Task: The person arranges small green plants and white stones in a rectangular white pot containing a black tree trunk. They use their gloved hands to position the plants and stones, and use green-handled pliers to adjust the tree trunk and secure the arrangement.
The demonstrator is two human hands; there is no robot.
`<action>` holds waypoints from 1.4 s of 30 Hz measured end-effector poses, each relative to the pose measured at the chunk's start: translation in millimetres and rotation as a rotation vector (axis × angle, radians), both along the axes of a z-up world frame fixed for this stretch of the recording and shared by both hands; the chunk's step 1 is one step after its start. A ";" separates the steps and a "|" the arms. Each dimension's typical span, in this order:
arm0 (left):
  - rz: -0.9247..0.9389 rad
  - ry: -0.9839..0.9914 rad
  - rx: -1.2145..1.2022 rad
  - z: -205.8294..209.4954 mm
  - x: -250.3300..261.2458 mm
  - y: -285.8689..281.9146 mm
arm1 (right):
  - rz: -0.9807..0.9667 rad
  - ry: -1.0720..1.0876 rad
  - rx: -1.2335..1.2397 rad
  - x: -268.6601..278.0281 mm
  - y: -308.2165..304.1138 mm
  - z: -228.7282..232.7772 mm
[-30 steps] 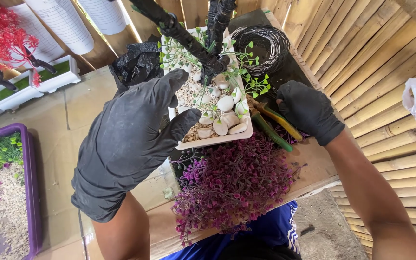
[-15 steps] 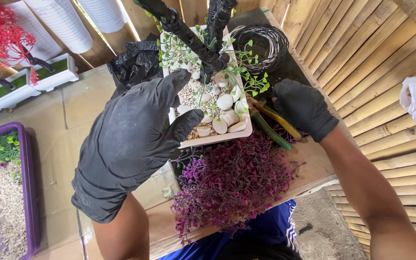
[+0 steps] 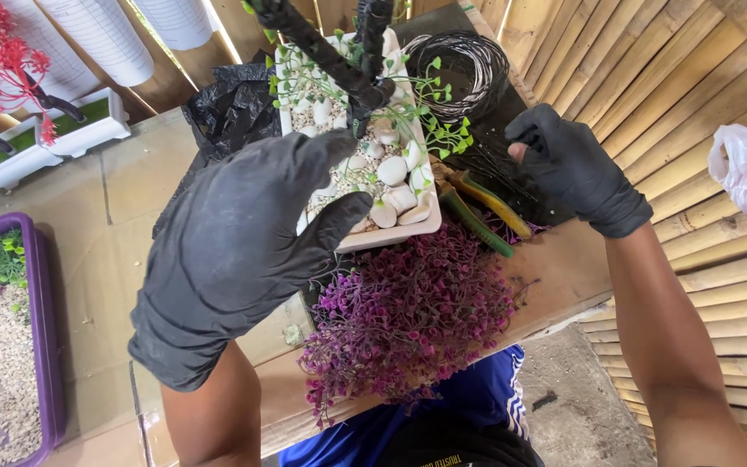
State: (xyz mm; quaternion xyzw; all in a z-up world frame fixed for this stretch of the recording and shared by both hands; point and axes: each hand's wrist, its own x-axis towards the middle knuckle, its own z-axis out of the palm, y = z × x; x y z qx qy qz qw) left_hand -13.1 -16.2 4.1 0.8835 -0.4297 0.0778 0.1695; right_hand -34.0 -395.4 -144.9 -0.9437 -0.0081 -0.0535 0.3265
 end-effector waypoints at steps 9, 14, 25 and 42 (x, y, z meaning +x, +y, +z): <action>-0.140 -0.139 0.087 -14.7 -13.3 -37.5 | 0.099 -0.155 -0.027 -27.2 -17.0 6.6; -0.245 -0.238 0.040 -48.1 -25.4 -71.4 | 0.153 -0.187 -0.202 -7.0 -12.9 -30.1; -0.391 -0.168 0.049 -113.2 -81.7 -127.7 | 0.165 -0.119 -0.410 1.9 -21.9 -69.6; -0.369 -0.221 -0.145 -51.3 -72.0 -57.0 | -0.047 -0.044 -0.297 -19.6 4.9 4.5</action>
